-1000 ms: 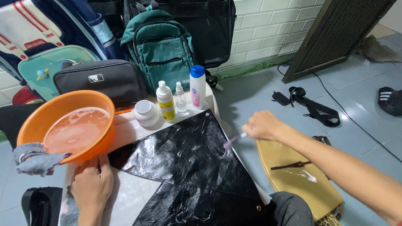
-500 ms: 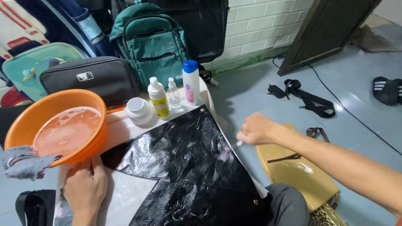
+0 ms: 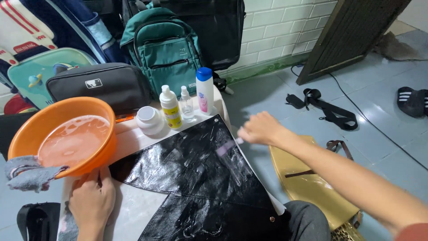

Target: Cleaning a black leather bag by applying cleaning solution and scrubbing it with a toothbrush.

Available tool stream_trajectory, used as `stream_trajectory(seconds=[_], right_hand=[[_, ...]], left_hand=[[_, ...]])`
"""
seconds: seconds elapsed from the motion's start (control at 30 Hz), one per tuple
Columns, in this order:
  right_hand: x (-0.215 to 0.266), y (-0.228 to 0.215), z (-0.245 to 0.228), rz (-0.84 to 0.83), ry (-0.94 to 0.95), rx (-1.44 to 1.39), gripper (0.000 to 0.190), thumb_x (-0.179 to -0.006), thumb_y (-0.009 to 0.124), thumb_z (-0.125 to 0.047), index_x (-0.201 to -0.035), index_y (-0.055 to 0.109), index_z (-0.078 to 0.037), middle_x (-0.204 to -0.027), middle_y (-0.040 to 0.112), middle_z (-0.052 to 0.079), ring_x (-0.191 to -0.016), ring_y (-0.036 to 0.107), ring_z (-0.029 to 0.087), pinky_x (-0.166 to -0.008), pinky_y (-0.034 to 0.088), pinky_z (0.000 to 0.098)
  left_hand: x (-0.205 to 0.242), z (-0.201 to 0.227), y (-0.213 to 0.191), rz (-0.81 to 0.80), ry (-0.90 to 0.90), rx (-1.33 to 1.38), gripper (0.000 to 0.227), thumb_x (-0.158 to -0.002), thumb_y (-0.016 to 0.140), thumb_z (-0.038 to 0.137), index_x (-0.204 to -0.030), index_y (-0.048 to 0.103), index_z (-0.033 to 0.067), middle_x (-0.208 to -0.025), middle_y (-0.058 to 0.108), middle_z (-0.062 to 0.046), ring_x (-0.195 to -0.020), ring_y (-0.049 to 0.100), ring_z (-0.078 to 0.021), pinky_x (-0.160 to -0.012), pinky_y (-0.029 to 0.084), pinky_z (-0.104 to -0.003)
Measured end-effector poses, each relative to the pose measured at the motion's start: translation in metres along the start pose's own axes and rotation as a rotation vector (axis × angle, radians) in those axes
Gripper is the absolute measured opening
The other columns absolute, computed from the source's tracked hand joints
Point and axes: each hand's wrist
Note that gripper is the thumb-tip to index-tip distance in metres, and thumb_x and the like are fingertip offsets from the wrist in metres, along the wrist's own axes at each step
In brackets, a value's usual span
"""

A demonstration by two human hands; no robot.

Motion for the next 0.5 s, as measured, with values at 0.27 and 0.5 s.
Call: stream_trajectory(seconds=[0.27, 0.5], right_hand=[[-0.007, 0.000, -0.008, -0.001, -0.164, -0.104, 0.045, -0.075, 0.051, -0.043, -0.043, 0.056, -0.013, -0.044, 0.051, 0.011, -0.041, 0.033, 0.033, -0.048, 0.034, 0.0413], [-0.012, 0.008, -0.015, 0.088, -0.133, 0.033, 0.045, -0.085, 0.050, -0.041, -0.051, 0.058, -0.013, -0.053, 0.061, 0.014, -0.042, 0.046, 0.040, -0.047, 0.038, 0.0470]], left_hand=[[-0.001, 0.001, -0.001, 0.000, -0.021, 0.045, 0.051, -0.109, 0.055, 0.038, -0.081, 0.072, -0.0016, -0.083, 0.073, -0.018, -0.068, 0.066, -0.0381, -0.066, 0.055, -0.046], [0.002, 0.005, -0.004, 0.064, 0.047, 0.072, 0.037, -0.105, 0.054, 0.033, -0.102, 0.077, 0.0040, -0.100, 0.076, -0.018, -0.087, 0.070, -0.0423, -0.073, 0.057, -0.048]])
Point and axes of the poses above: each hand's wrist, its own x-axis away from the middle knuckle, its own y-axis out of the palm, z = x × y
